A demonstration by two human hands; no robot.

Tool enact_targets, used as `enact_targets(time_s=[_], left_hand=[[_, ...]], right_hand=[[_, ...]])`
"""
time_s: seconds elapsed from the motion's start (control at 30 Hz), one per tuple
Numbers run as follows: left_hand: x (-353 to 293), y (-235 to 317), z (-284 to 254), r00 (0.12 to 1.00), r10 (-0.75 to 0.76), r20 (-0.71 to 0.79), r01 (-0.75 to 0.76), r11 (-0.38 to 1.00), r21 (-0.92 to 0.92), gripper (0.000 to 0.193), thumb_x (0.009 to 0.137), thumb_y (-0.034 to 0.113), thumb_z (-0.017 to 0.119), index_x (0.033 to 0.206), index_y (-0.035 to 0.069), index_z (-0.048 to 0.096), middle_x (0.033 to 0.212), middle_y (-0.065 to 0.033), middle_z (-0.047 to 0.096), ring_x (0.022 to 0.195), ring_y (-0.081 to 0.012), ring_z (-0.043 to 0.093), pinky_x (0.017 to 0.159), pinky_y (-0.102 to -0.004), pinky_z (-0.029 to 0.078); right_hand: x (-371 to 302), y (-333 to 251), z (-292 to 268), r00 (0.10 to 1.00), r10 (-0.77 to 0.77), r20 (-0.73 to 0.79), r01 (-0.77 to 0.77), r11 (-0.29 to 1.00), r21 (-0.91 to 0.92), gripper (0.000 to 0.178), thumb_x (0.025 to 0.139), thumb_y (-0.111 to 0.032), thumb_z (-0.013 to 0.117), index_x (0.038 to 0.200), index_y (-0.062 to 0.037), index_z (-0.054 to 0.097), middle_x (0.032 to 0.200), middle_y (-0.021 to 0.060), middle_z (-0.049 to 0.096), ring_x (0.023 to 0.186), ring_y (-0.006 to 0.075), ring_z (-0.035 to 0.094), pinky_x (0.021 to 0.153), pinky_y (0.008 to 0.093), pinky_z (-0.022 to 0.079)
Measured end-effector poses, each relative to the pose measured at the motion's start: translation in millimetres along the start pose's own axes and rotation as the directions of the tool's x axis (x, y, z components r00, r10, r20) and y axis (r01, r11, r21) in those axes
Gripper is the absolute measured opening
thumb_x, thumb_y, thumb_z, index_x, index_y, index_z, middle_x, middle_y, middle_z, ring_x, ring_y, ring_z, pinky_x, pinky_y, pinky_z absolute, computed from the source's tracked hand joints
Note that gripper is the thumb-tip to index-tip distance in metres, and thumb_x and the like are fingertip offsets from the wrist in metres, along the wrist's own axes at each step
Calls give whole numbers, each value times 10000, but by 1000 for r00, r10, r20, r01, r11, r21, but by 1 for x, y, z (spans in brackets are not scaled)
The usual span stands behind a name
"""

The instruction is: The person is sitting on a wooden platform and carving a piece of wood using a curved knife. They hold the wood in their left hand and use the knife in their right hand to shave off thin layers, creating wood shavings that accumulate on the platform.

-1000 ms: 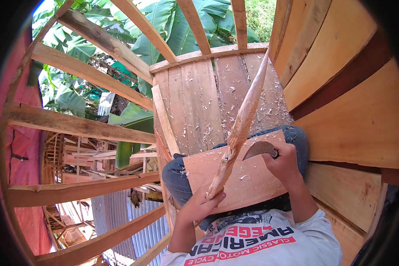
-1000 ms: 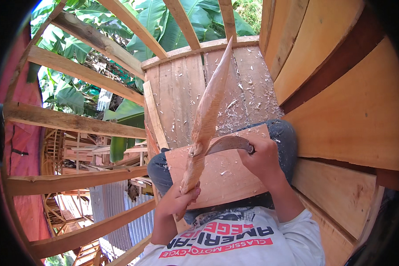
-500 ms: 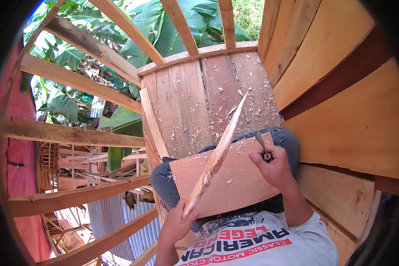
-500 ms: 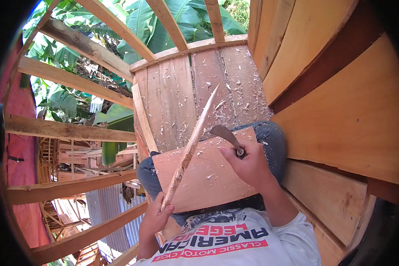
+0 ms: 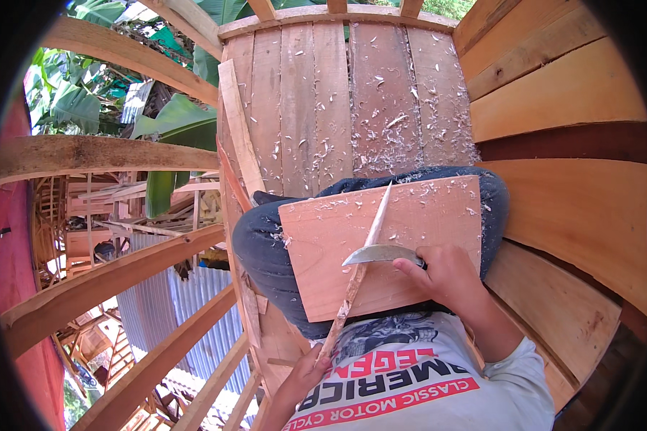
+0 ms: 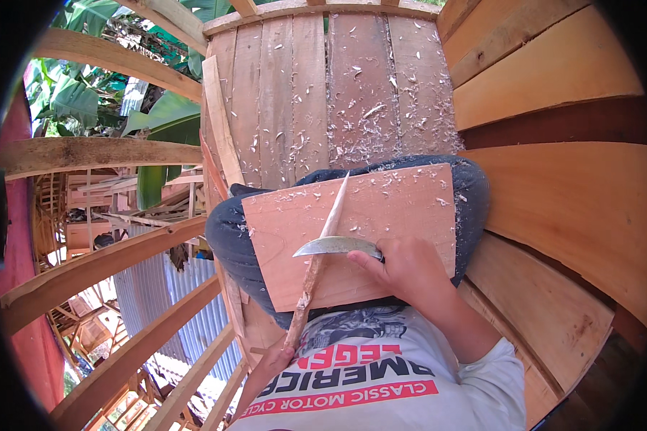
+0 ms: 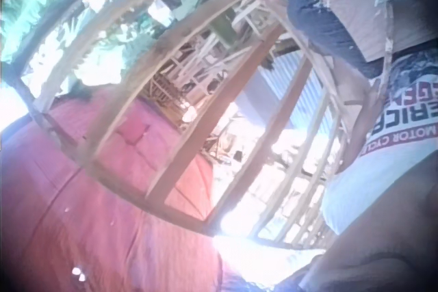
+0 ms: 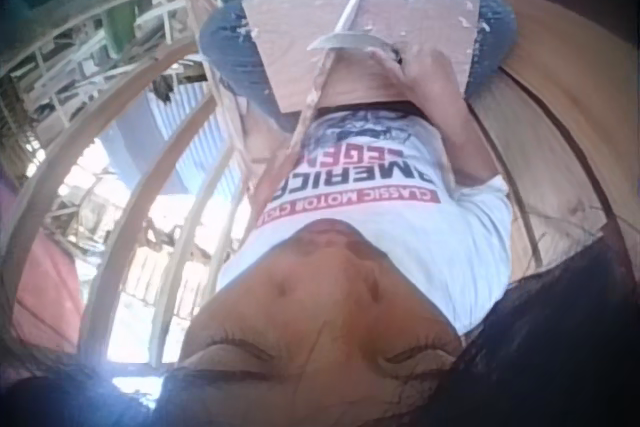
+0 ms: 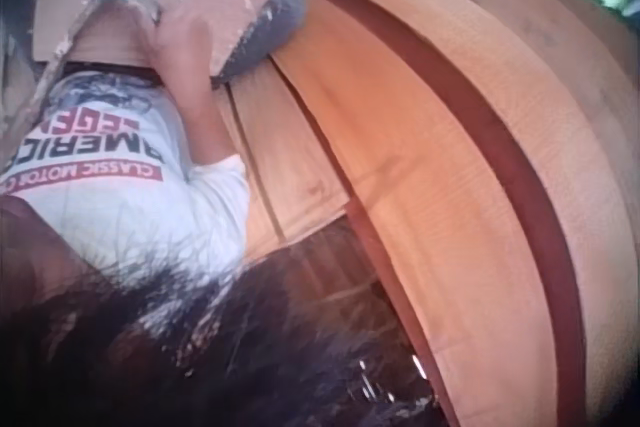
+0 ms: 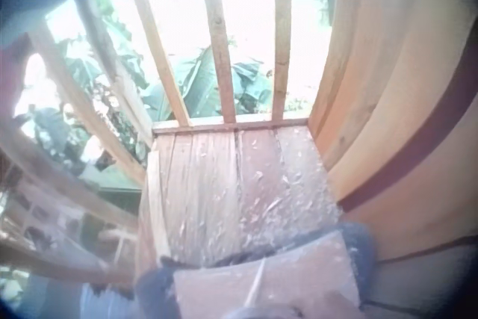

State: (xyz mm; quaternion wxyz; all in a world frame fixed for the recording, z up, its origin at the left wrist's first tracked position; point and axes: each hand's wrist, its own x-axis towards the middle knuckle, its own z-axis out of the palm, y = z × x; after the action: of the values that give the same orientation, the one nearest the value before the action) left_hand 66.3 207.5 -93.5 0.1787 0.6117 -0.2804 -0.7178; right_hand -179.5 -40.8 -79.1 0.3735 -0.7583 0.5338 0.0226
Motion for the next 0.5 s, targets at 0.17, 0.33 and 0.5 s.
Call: enact_targets(time_s=[0.17,0.33,0.5], left_hand=[[4,-6,-5,998,-13,64,16,999,-46,527,993,388,448,1293,-46,432,949,-126,588,899,-162,550,820,-291,438],[11,-21,-11,994,17,105,-18,1000,8,523,987,425,448,1236,-35,457,895,-101,573,810,-162,564,740,-287,457],[19,-35,-14,992,95,83,-107,981,161,483,968,430,489,1178,-5,469,866,-120,582,794,-234,609,712,-342,481]], right_hand=[[3,-3,-1,996,83,-31,-87,987,-133,617,861,-580,540,743,5,695,625,236,602,595,404,615,558,460,489],[20,-5,-19,971,112,-209,-145,978,-147,538,870,-477,596,711,33,659,656,253,591,629,422,599,575,457,470],[13,-16,-14,993,114,-6,-114,987,-111,623,860,-577,545,706,10,687,618,228,603,598,403,614,576,451,491]])
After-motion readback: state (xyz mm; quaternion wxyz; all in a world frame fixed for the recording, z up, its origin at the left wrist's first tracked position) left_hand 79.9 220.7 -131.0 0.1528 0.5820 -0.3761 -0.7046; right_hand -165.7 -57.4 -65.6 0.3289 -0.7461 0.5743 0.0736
